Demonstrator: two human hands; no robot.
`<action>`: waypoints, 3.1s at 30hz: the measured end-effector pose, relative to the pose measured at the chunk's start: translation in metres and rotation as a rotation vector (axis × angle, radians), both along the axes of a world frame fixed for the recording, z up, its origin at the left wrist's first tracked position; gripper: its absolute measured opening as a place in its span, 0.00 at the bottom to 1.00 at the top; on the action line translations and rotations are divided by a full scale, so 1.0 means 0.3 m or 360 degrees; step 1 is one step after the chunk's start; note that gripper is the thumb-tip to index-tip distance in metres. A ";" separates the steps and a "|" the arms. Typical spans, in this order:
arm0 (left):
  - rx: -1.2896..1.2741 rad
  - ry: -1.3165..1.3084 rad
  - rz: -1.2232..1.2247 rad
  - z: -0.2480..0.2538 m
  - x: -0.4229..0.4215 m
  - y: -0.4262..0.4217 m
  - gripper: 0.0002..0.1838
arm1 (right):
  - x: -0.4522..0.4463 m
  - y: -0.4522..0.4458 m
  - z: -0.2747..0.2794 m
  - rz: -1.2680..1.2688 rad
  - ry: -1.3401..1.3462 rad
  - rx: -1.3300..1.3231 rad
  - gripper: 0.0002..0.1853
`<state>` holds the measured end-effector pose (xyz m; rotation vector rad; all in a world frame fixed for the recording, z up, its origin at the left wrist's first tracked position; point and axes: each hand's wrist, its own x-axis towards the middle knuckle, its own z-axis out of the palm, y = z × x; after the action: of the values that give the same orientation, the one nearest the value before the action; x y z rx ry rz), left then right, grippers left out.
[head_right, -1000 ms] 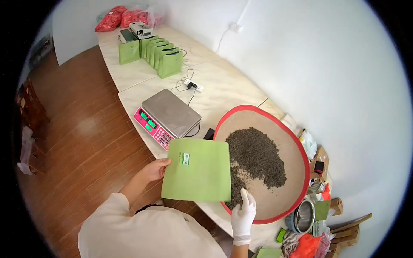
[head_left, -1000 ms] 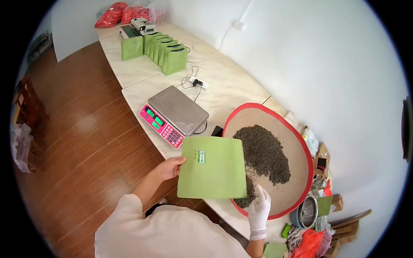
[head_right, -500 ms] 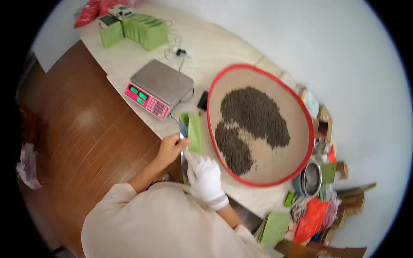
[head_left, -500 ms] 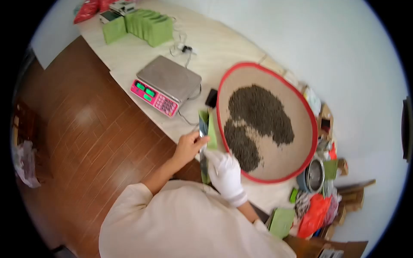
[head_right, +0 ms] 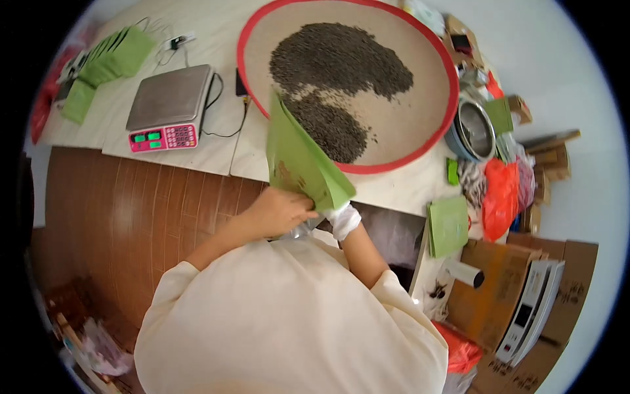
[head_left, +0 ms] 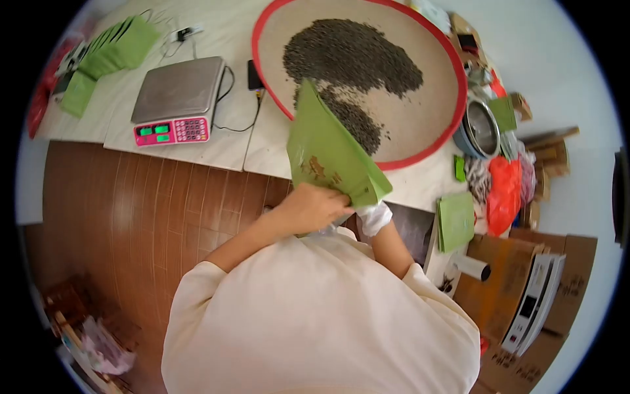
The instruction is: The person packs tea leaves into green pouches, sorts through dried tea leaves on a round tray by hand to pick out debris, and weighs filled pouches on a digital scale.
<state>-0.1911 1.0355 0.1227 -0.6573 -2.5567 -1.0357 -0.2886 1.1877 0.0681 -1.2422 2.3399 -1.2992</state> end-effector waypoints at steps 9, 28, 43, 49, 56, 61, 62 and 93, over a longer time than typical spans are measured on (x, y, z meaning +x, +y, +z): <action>-0.0346 -0.0174 -0.0723 -0.046 -0.070 0.245 0.04 | 0.003 0.235 0.098 -0.0639 -0.1108 -0.0750 0.23; 0.0444 -0.1262 -0.0588 0.139 -0.384 0.248 0.33 | 0.095 0.400 0.055 -0.0925 -0.1184 -0.1344 0.24; 0.0579 -0.0734 -0.0730 0.163 -0.258 0.438 0.24 | 0.161 0.549 0.027 -0.1205 -0.1234 -0.1480 0.24; 0.0946 -0.0105 -0.0200 0.149 -0.344 0.338 0.23 | 0.110 0.520 0.025 -0.1174 -0.1227 -0.1446 0.24; 0.0101 -0.0069 -0.0279 -0.023 -0.142 0.268 0.46 | -0.026 0.338 0.076 -0.1021 -0.1167 -0.1392 0.24; 0.0055 -0.0049 0.0161 -0.097 -0.169 0.208 0.50 | -0.102 0.171 0.107 -0.0939 -0.1141 -0.1350 0.24; 0.0060 -0.0042 0.0179 -0.097 -0.181 0.169 0.50 | -0.121 0.143 0.114 -0.0928 -0.1124 -0.1342 0.24; 0.1097 -0.0337 0.1856 0.013 -0.682 -0.547 0.17 | -0.718 0.085 -0.517 0.0306 0.0292 0.0788 0.64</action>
<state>-0.3957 0.8716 0.1266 1.0259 -1.8952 -1.3375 -0.5038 1.2131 -0.0871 -1.4079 2.3784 -0.5171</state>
